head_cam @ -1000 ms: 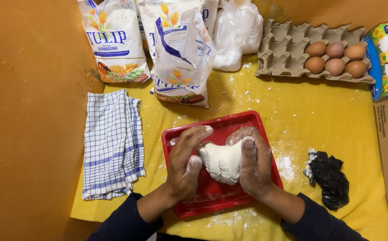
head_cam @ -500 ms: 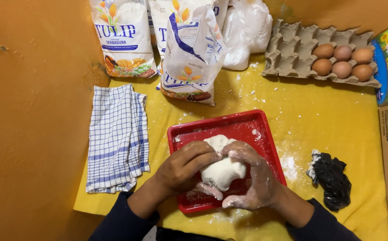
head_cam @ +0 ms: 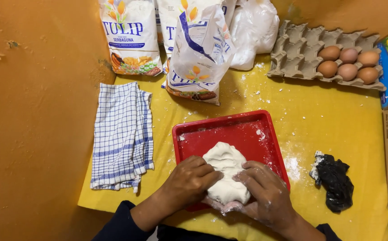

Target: The person is kneading a white dough ball in a red tray, occasionally sprinkling flour from a bag to prevent sticking.

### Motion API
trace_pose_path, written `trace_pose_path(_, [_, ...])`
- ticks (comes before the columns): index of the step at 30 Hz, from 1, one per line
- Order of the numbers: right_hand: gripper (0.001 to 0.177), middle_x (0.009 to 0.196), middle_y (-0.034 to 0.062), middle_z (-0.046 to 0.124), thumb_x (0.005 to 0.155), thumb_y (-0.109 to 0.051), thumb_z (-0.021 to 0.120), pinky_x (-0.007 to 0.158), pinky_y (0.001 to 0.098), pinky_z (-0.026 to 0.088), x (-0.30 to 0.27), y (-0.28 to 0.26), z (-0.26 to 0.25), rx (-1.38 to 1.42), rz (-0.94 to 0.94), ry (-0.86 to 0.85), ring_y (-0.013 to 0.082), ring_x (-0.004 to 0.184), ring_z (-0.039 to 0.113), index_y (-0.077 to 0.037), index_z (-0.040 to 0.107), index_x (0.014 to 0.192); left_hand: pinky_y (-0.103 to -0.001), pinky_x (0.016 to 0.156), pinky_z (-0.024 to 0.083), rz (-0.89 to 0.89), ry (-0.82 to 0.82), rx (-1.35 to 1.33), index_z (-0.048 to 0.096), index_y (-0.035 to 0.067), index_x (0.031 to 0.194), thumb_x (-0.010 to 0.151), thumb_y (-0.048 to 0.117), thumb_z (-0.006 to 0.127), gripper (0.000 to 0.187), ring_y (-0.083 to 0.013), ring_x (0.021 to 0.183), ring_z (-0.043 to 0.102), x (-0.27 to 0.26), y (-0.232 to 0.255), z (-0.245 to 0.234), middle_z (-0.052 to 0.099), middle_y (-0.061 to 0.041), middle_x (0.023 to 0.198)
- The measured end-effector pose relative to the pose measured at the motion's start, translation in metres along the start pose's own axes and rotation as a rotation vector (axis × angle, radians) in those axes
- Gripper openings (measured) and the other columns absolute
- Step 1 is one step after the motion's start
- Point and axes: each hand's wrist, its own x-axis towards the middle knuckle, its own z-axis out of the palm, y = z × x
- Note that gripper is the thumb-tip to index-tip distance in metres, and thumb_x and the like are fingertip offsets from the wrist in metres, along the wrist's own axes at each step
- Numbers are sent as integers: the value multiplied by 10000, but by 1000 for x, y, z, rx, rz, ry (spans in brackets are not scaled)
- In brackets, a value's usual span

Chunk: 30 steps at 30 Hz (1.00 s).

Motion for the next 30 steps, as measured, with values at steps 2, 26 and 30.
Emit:
trace_pose_path(2, [629, 967, 136, 703, 839, -644, 665, 847, 438, 565, 3, 4, 1, 18, 56, 29, 326, 998, 682, -34, 715, 986, -422, 646, 498, -94, -47, -53, 713, 69, 969, 833, 358, 618, 334, -291, 717, 610, 4, -1, 3, 693, -91, 807])
trace_pose_path(26, [536, 1340, 197, 586, 954, -378, 638, 1080, 508, 490, -3, -15, -17, -141, 88, 65, 348, 1240, 580, -34, 603, 1363, -606, 1090, 498, -226, 127, 17, 561, -16, 1345, 965, 316, 752, 540, -443, 1250, 559, 4, 42, -30, 498, -257, 1390])
trace_pose_path(30, [649, 1472, 216, 538, 971, -403, 646, 1218, 533, 371, -4, -34, -12, -242, -42, -97, 373, 1390, 513, 39, 494, 1422, -523, 1120, 476, -125, 37, 131, 571, -109, 1364, 1072, 31, 434, 351, -423, 1296, 569, 5, 61, -20, 593, -274, 1378])
